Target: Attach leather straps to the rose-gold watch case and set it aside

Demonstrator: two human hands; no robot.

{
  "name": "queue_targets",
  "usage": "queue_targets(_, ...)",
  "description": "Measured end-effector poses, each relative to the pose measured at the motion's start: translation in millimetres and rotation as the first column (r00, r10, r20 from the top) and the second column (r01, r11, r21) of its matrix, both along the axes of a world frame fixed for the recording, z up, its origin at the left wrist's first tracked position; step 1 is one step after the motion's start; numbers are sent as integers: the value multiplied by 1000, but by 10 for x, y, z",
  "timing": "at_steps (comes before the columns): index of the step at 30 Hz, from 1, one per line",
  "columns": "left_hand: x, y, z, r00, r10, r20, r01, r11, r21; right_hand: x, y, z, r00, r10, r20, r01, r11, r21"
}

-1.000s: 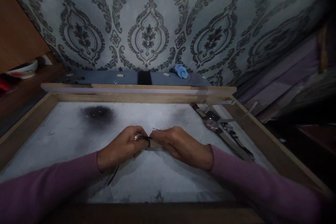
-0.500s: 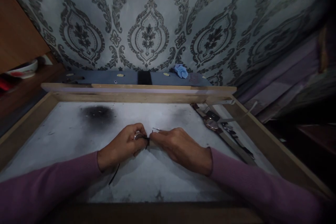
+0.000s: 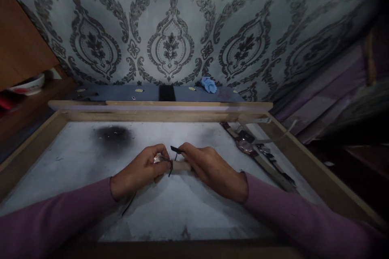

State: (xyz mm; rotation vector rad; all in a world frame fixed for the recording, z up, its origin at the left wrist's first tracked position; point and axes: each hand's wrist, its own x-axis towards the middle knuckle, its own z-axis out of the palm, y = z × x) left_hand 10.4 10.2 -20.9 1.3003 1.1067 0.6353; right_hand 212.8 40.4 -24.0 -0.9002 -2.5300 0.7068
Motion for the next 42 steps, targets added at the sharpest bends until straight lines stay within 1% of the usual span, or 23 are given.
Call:
queue_targets(5, -16, -1, -4, 1000, -18, 1, 18, 1000, -9, -4, 15, 4, 1000, -14, -17, 13, 1000, -26)
queue_targets(12, -32, 10, -11, 999, -30, 35, 31, 999, -26, -11, 27, -9, 1000, -22, 13, 23, 998, -55)
queue_targets(19, -22, 3, 8, 1000, -16, -7, 16, 1000, -2, -16, 19, -32, 1000, 7, 12, -6, 998, -55)
queue_targets(26, -3, 0, 31, 1000, 14, -18, -14, 1000, -15, -21, 20, -36, 999, 16, 39, -15, 999, -28)
queue_targets(34, -13, 5, -7, 1000, 10, 12, -10, 1000, 12, -21, 10, -24, 999, 39, 23, -39, 999, -17)
queue_targets(42, -13, -1, 14, 1000, 3, 0, -3, 1000, 4, -25, 11, -9, 998, 63, 22, -62, 997, -42)
